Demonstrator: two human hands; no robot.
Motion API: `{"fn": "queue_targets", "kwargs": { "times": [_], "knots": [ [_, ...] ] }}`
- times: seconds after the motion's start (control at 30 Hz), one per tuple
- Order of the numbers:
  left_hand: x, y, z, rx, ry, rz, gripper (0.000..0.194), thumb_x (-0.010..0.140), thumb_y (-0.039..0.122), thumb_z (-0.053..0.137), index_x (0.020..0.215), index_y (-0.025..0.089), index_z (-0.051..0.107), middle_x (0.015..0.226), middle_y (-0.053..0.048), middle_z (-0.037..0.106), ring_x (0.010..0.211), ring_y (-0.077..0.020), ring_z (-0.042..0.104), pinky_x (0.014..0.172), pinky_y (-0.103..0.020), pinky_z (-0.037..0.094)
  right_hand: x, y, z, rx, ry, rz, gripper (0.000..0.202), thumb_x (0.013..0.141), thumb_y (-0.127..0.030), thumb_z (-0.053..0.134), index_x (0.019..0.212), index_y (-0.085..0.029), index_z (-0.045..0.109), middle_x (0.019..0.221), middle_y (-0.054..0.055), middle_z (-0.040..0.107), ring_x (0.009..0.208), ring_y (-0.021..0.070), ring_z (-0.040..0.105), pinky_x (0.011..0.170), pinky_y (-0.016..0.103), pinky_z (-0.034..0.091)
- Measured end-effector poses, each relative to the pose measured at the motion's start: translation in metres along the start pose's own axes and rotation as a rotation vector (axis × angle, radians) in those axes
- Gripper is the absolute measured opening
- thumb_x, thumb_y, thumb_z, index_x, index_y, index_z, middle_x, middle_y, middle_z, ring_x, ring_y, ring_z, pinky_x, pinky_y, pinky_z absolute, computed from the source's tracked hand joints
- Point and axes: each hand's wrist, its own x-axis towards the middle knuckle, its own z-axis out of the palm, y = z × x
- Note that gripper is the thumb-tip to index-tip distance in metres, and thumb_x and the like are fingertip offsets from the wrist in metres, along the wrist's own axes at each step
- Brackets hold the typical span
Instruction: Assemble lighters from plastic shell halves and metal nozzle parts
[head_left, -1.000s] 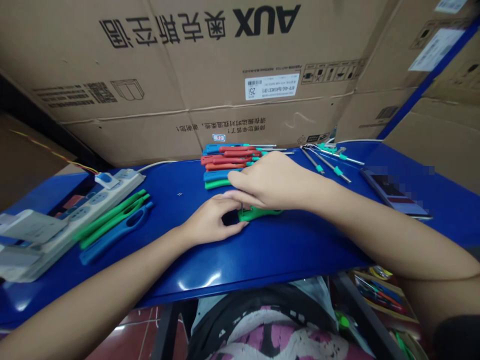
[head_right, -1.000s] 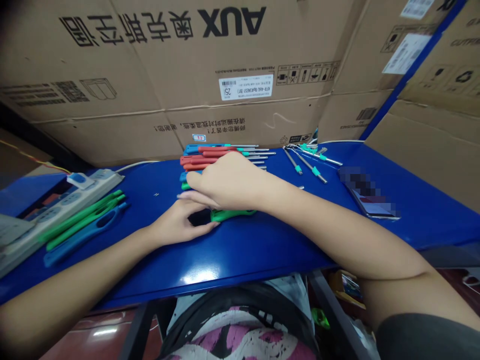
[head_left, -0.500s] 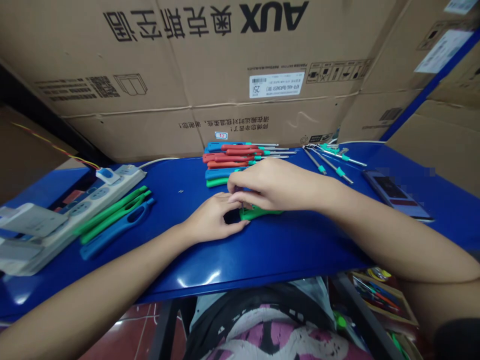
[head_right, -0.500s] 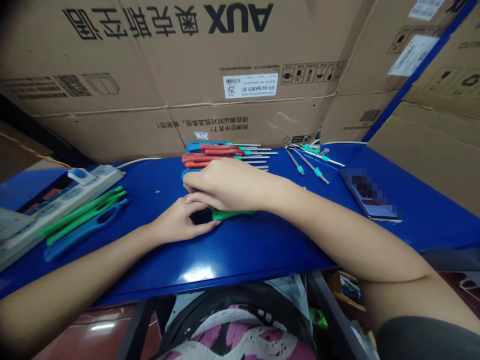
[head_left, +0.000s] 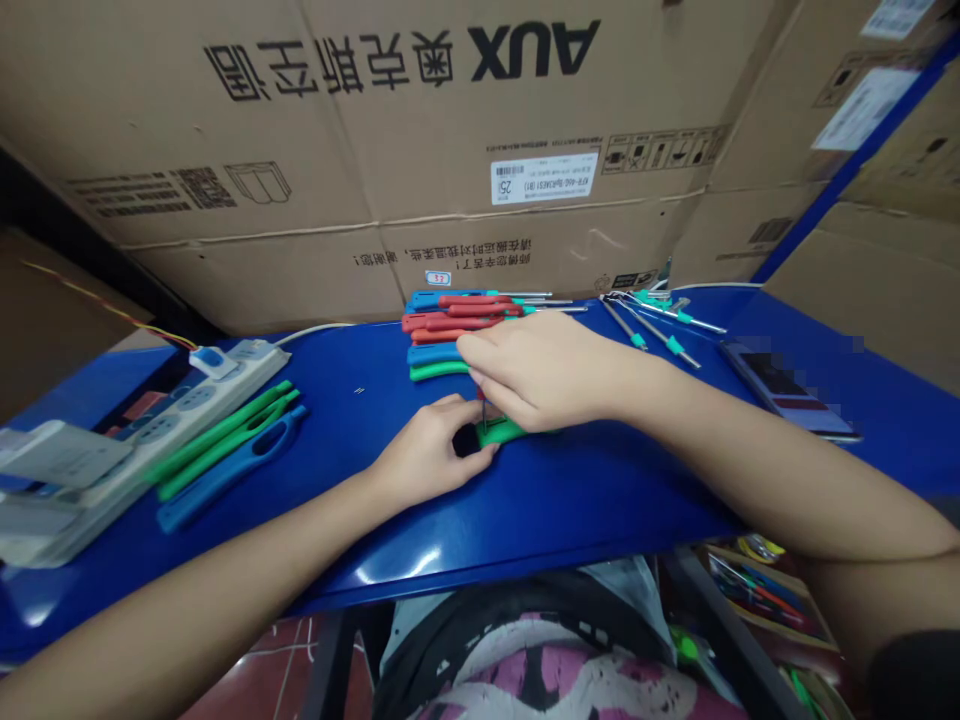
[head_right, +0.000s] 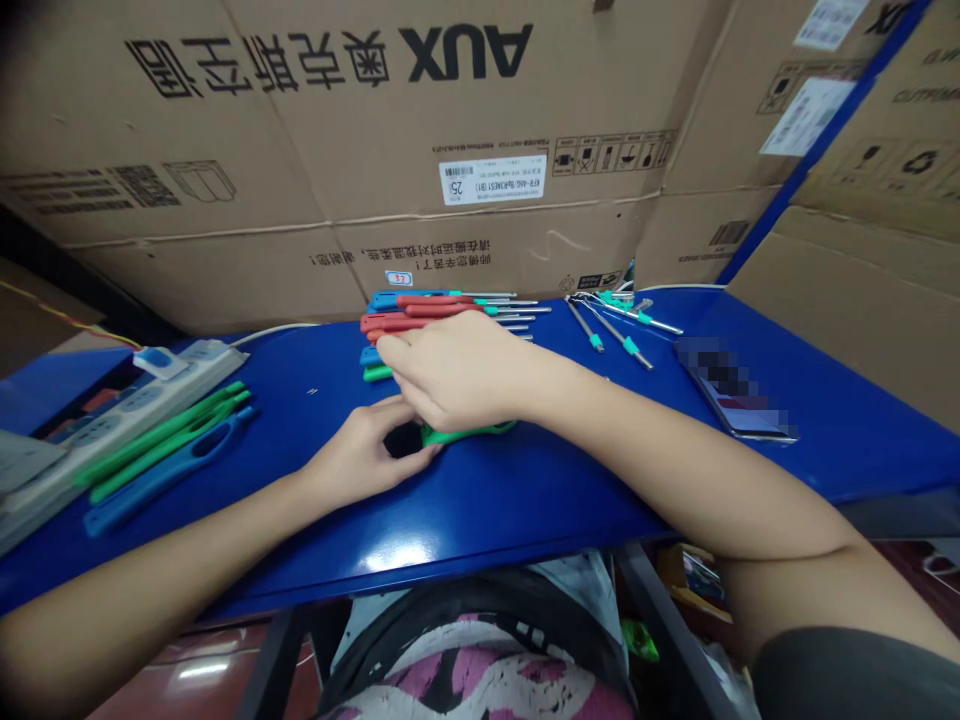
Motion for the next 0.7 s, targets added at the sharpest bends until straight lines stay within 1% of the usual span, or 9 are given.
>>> {"fn": "queue_targets", "kwargs": {
  "times": [0.07, 0.13, 0.23, 0.33, 0.47, 0.6, 0.7],
  "knots": [
    [-0.001, 0.002, 0.001, 0.002, 0.008, -0.03, 0.012, 0.083, 0.022, 0.067, 0.093, 0.017, 0.066, 0.094, -0.006, 0.073, 0.086, -0.0216, 0.069, 0.078, -0.033, 0.056, -0.002, 0.0, -0.006, 0.086, -0.094, -0.015, 0.025, 0.099, -0.028, 0.039, 0.103, -0.013, 0.06, 0.086, 0.008, 0.07, 0.062, 0.0157, 0.052, 0.057, 0.028, 0.022],
    [-0.002, 0.005, 0.002, 0.023, 0.021, -0.045, 0.01, 0.084, 0.023, 0.067, 0.09, 0.017, 0.064, 0.092, -0.006, 0.072, 0.085, -0.022, 0.069, 0.075, -0.032, 0.055, -0.002, 0.0, -0.01, 0.123, -0.136, -0.011, 0.025, 0.099, -0.03, 0.04, 0.102, -0.014, 0.06, 0.084, 0.007, 0.069, 0.06, 0.0149, 0.05, 0.056, 0.028, 0.022],
    [-0.004, 0.009, 0.004, 0.037, 0.03, -0.06, 0.01, 0.085, 0.022, 0.066, 0.093, 0.016, 0.065, 0.094, -0.007, 0.073, 0.087, -0.023, 0.069, 0.076, -0.034, 0.054, -0.001, -0.003, -0.011, 0.1, -0.119, 0.011, 0.03, 0.1, -0.034, 0.04, 0.1, -0.015, 0.063, 0.079, 0.008, 0.068, 0.059, 0.0149, 0.048, 0.057, 0.028, 0.02],
    [-0.004, 0.013, 0.005, 0.026, 0.038, -0.11, 0.014, 0.084, 0.022, 0.067, 0.098, 0.016, 0.067, 0.097, -0.008, 0.074, 0.087, -0.0241, 0.07, 0.077, -0.035, 0.055, 0.0, -0.004, -0.01, 0.08, -0.097, 0.032, 0.035, 0.1, -0.036, 0.04, 0.098, -0.014, 0.067, 0.077, 0.008, 0.068, 0.057, 0.0148, 0.048, 0.057, 0.029, 0.019],
    [-0.004, 0.019, 0.007, 0.006, 0.038, -0.166, 0.017, 0.083, 0.022, 0.069, 0.099, 0.015, 0.068, 0.098, -0.009, 0.075, 0.089, -0.0256, 0.07, 0.077, -0.036, 0.055, -0.002, -0.009, -0.01, 0.067, -0.061, 0.042, 0.035, 0.098, -0.035, 0.043, 0.092, -0.015, 0.07, 0.073, 0.009, 0.069, 0.057, 0.0155, 0.05, 0.057, 0.029, 0.018],
    [-0.003, 0.021, 0.008, -0.013, 0.007, -0.183, 0.014, 0.082, 0.018, 0.065, 0.095, 0.015, 0.07, 0.099, -0.01, 0.075, 0.093, -0.027, 0.071, 0.079, -0.036, 0.055, -0.002, -0.022, -0.011, 0.046, -0.031, 0.019, 0.034, 0.097, -0.035, 0.045, 0.085, -0.015, 0.069, 0.068, 0.009, 0.068, 0.058, 0.0167, 0.053, 0.056, 0.029, 0.016],
    [-0.002, 0.024, 0.003, -0.003, -0.032, -0.197, 0.018, 0.082, 0.019, 0.063, 0.098, 0.015, 0.07, 0.1, -0.01, 0.076, 0.094, -0.0267, 0.072, 0.08, -0.034, 0.056, -0.004, -0.026, -0.014, 0.013, -0.018, 0.011, 0.033, 0.098, -0.033, 0.044, 0.084, -0.014, 0.068, 0.068, 0.008, 0.068, 0.059, 0.0163, 0.053, 0.056, 0.029, 0.016]
  ]
}}
